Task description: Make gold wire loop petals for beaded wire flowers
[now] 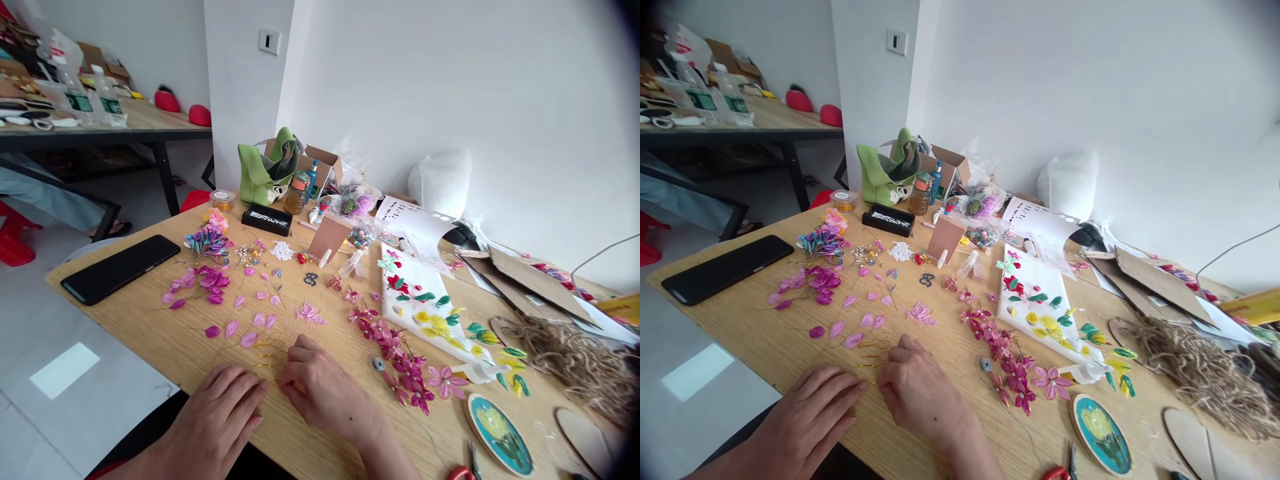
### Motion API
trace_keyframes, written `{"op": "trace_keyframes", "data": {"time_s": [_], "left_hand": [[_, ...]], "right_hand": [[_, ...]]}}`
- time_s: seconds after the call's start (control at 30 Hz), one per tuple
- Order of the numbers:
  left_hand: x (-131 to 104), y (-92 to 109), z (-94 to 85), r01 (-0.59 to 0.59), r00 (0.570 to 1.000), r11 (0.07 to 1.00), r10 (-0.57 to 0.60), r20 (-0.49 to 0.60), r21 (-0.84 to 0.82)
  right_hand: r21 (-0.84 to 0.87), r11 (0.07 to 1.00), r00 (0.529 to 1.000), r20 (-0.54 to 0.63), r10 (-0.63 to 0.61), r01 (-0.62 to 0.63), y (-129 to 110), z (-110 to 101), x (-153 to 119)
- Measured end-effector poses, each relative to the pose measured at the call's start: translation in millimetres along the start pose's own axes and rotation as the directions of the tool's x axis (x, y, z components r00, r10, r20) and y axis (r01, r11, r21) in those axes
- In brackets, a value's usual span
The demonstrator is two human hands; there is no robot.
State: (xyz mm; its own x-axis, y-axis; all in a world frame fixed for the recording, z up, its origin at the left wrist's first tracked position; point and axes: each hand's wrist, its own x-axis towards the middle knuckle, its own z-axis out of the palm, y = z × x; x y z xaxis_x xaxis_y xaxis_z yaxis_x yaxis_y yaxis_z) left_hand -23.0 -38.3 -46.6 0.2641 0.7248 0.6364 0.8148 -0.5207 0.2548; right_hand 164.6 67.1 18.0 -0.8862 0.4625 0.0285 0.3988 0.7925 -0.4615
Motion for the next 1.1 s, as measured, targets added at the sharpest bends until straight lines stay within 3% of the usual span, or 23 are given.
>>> {"op": "trace_keyframes", "data": {"time_s": [0.33, 0.77, 1.1], "left_hand": [[2, -1, 6.2, 0.019, 0.999, 0.999, -0.017, 0.05, -0.026], [7, -1, 1.5, -0.004, 0.999, 1.0, 0.005, 0.044, -0.004], [1, -2, 3.4, 0.023, 0.997, 0.999, -0.019, 0.076, -0.043]], "right_hand": [[-0.028, 0.998, 0.998, -0.027, 0.063, -0.064, 2, -6, -2], [-0.216, 0.976, 0.997, 0.049, 0.055, -0.043, -9, -2, 3], [-0.236, 0.972, 0.998, 0.051, 0.032, -0.019, -8, 0, 3]]}}
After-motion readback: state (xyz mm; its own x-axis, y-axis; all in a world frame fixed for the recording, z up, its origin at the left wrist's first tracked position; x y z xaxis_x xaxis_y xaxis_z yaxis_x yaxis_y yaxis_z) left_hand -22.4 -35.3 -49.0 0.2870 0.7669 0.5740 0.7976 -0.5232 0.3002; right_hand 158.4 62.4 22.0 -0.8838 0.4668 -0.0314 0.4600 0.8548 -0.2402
